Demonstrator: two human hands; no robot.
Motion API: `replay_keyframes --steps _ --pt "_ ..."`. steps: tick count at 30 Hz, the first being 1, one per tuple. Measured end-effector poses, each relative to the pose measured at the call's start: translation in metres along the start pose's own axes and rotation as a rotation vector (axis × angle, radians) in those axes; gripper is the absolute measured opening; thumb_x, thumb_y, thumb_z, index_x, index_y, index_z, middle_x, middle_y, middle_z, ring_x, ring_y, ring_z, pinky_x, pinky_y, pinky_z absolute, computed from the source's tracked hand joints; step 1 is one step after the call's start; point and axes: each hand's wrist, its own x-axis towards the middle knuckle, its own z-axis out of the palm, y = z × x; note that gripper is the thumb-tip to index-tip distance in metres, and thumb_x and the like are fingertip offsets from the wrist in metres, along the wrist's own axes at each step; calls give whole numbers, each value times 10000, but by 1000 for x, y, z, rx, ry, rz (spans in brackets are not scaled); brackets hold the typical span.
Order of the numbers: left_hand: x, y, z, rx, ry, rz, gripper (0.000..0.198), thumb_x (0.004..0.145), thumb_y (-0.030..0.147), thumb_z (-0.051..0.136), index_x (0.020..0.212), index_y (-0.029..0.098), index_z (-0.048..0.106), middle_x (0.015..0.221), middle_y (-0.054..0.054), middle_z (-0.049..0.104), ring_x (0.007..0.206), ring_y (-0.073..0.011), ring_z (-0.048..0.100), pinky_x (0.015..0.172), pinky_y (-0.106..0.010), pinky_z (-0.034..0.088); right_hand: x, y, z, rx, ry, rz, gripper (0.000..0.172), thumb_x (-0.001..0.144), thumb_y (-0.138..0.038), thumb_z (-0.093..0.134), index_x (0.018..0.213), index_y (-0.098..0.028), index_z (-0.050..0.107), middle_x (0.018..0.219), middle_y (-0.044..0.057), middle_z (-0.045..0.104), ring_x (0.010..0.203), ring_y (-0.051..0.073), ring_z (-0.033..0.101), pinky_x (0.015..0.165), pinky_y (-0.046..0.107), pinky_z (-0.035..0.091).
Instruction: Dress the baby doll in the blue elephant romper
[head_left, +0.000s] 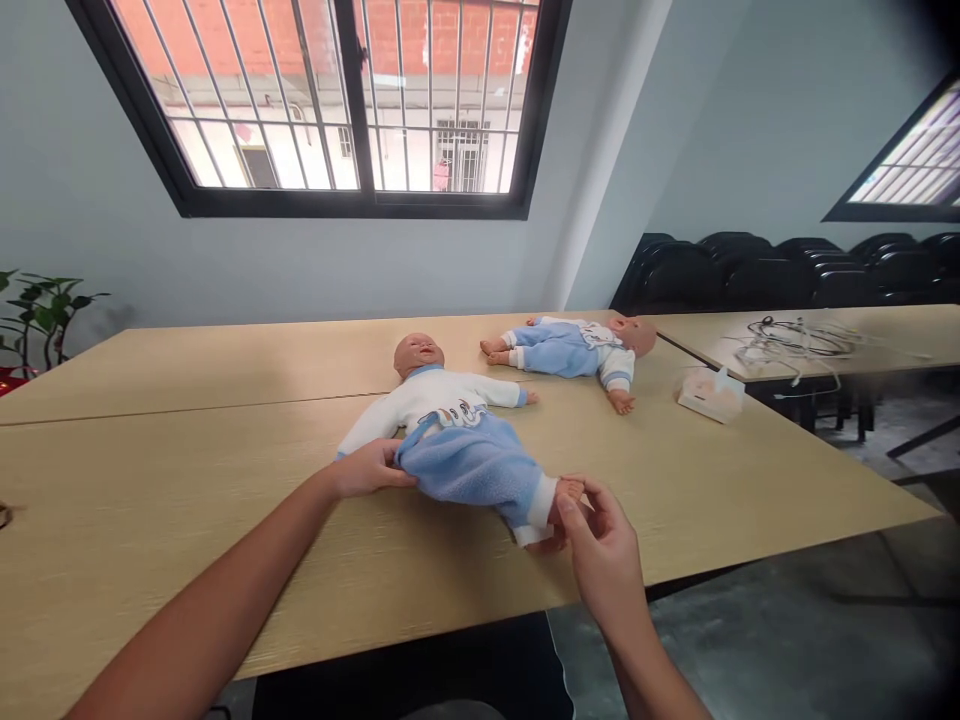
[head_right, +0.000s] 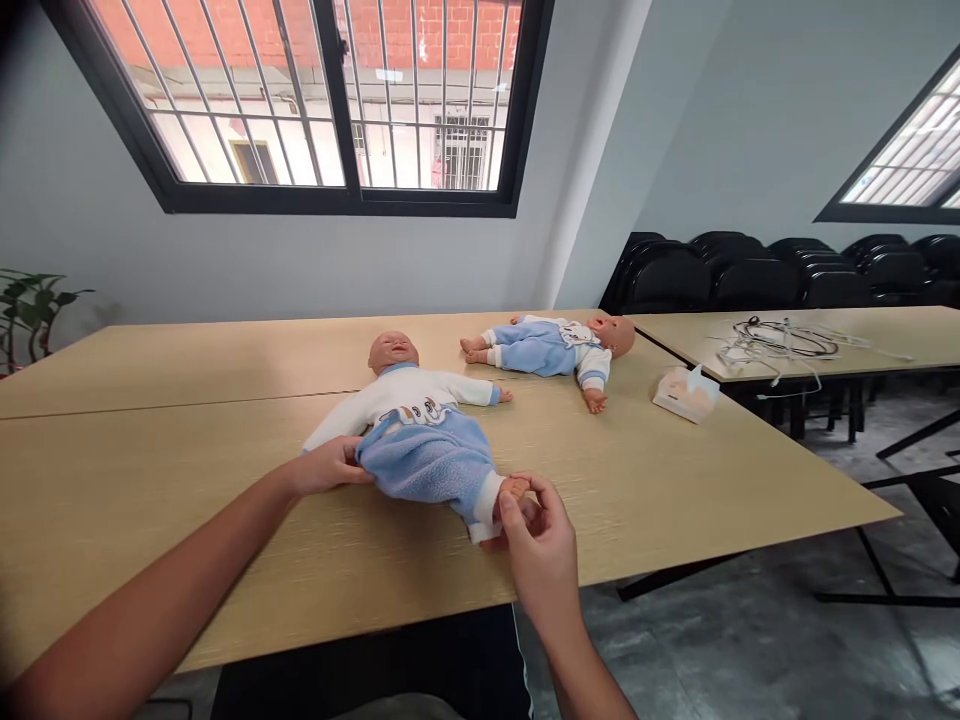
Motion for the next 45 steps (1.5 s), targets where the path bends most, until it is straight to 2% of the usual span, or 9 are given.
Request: replay_keyframes --steps 6,11,17,24,28,32,37,41,45 --pt "21 -5 21 285 434 -134 235 871 344 662 1028 175 711 1106 -103 777 1020 -304 684 912 -386 515 -30 -2 -19 -354 -10 -431 210 850 -316 717 1033 -216 691 953 72 750 830 243 743 707 341 652" --pt "30 -13 12 420 618 -256 83 868 232 598 869 174 659 947 -108 753 897 -268 670 788 -329 472 -79 14 -31 -587 -56 -813 319 843 -208 704 1155 -236 641 1021 66 761 910 226 761 809 321 637" --pt "19 -8 20 434 685 -292 247 861 334 678 1035 176 600 1002 -112 718 894 -268 668 763 -333 490 -105 44 11 -597 -329 -1010 240 874 -210 700 1072 -230 566 922 50 761 761 193 756 655 280 605" --pt "-43 26 51 405 818 -206 636 904 465 668 1392 149 411 1285 -157 537 1115 -281 605 977 -448 521 -108 68 76 -728 -462 -1154 149 972 -162 639 891 -223 530 752 3 687 612 177 637 526 307 434" --pt "-93 72 84 275 872 -46 483 984 475 606 1366 220 456 1172 -79 570 921 -206 592 826 -353 545 -115 49 92 -587 -603 -1061 65 959 -182 646 947 -212 590 851 24 729 751 193 680 614 300 488" --pt "-124 98 122 335 745 142 118 1053 284 516 1139 237 581 992 -33 647 914 -192 620 817 -315 513 -90 14 55 -340 -577 -929 153 901 -99 558 946 -223 634 856 6 719 777 167 657 700 286 499" --pt "-103 108 164 686 407 430 229 994 189 620 1219 233 625 1130 -45 718 1001 -224 633 897 -371 500 -4 20 18 -251 -81 -326 161 970 -321 564 900 -227 673 912 46 708 897 226 651 833 349 500" --pt "-77 109 191 935 261 506 528 960 234 711 1455 211 527 1305 -64 698 1036 -243 650 853 -386 512 33 43 36 114 -217 152 286 866 -409 641 1087 -233 686 1054 57 755 995 263 680 864 373 539" --pt "-75 90 199 927 366 491 266 978 145 658 1230 233 654 1047 -27 733 883 -209 663 770 -367 508 35 51 54 367 -408 401 246 818 -309 596 1036 -229 678 912 44 744 827 238 677 774 360 558"
